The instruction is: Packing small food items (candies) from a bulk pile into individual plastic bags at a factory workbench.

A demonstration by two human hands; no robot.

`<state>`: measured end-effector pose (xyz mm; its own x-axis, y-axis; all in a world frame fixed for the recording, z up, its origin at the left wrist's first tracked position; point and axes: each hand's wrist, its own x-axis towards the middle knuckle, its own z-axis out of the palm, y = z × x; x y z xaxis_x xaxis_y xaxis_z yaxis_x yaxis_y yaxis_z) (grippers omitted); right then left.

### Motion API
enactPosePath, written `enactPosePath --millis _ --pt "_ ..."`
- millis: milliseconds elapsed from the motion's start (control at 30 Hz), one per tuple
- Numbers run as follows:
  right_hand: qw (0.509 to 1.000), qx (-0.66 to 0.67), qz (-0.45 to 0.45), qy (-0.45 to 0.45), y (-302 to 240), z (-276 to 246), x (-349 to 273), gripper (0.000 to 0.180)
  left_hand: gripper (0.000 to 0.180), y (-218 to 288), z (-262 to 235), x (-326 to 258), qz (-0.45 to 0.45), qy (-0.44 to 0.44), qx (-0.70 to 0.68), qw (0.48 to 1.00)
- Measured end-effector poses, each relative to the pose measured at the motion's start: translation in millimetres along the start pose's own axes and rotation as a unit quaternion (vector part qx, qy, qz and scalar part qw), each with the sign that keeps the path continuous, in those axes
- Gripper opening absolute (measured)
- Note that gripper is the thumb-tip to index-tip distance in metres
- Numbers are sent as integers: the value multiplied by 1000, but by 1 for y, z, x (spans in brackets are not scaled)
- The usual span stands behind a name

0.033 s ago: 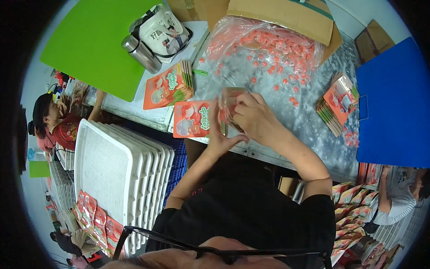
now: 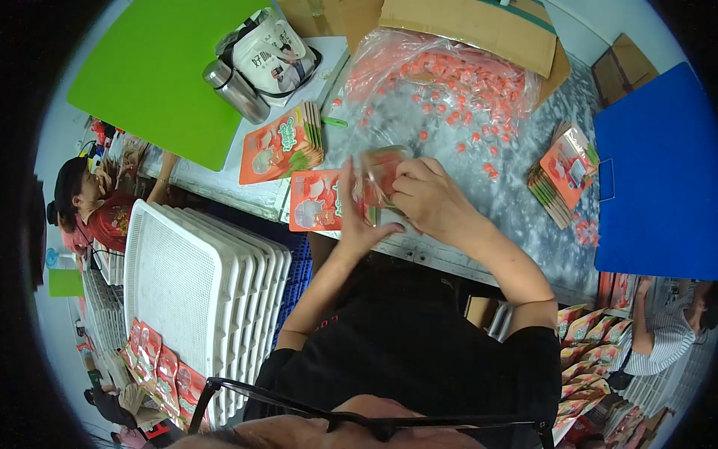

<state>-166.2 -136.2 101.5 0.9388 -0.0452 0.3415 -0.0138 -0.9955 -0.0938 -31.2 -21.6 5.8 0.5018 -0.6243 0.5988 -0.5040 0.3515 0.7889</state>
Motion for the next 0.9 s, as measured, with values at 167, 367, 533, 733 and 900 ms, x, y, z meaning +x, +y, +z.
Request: enactPosePath --millis 167,367,533,733,900 --pt "992 72 -87 54 6 -11 -6 17 111 -23 -44 41 -165 -244 -85 952" --pt "994 94 -24 -59 -1 -26 0 21 59 -7 -32 33 -306 -361 -71 878" --pt "941 67 14 -331 -4 -19 15 15 39 -32 -18 -4 -276 -274 -193 901" --pt "886 134 -6 -443 4 -13 22 18 32 -33 -19 -30 -299 -294 -176 891" --pt "941 219 -22 -256 13 3 -3 18 37 -4 -18 -23 -371 -201 -271 865"
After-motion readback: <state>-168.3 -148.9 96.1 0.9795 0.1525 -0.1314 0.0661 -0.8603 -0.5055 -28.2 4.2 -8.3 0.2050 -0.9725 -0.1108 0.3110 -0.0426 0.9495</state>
